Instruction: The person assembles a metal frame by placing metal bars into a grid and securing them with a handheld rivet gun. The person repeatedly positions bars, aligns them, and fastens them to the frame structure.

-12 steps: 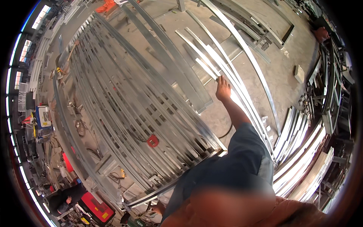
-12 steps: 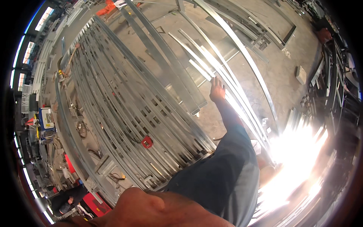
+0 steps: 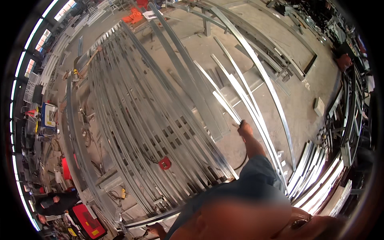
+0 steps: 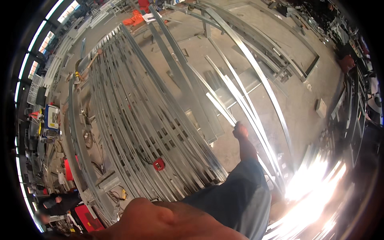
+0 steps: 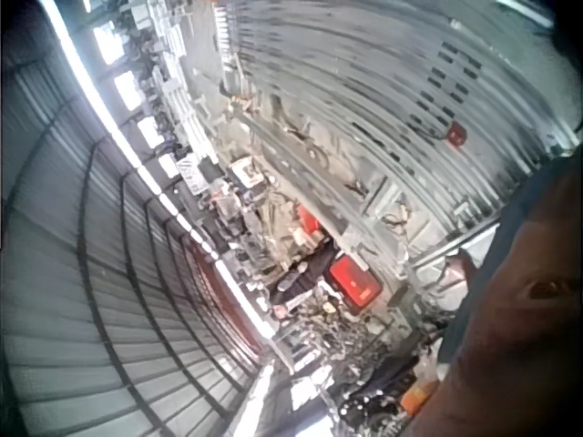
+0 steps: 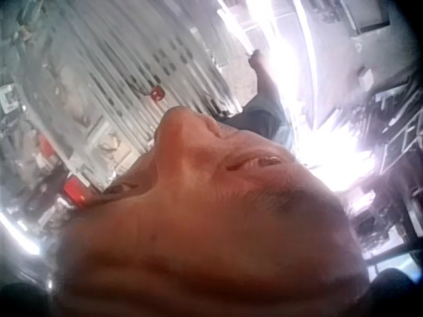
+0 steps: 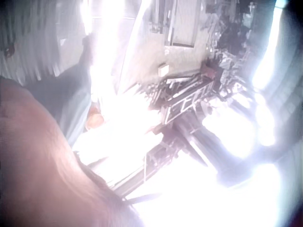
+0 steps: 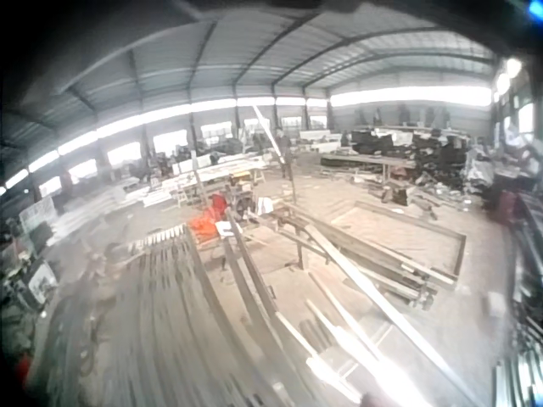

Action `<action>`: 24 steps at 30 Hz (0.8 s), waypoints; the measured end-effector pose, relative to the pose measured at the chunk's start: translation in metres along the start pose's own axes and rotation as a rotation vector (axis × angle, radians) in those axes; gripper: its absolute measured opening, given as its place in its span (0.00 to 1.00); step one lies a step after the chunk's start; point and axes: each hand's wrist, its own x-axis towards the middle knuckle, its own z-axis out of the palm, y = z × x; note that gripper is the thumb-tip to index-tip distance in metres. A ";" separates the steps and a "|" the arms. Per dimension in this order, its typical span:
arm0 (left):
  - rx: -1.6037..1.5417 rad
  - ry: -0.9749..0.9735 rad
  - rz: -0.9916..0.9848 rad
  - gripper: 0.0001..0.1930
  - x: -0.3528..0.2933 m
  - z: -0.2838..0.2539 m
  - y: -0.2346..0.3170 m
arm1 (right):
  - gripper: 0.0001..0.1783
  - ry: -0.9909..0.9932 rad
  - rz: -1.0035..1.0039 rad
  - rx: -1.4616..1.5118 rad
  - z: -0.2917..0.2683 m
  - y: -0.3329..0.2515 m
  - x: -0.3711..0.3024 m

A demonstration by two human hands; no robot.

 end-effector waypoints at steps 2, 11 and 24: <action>-0.008 0.203 0.213 0.35 0.009 0.003 -0.003 | 0.18 0.021 -0.032 0.013 0.002 -0.009 -0.027; -0.772 0.077 0.490 0.33 -0.009 -0.073 0.149 | 0.21 0.070 -0.120 0.019 -0.067 -0.016 -0.120; -0.642 -0.257 0.621 0.33 -0.018 -0.072 0.182 | 0.20 0.268 -0.070 0.024 -0.090 -0.003 -0.082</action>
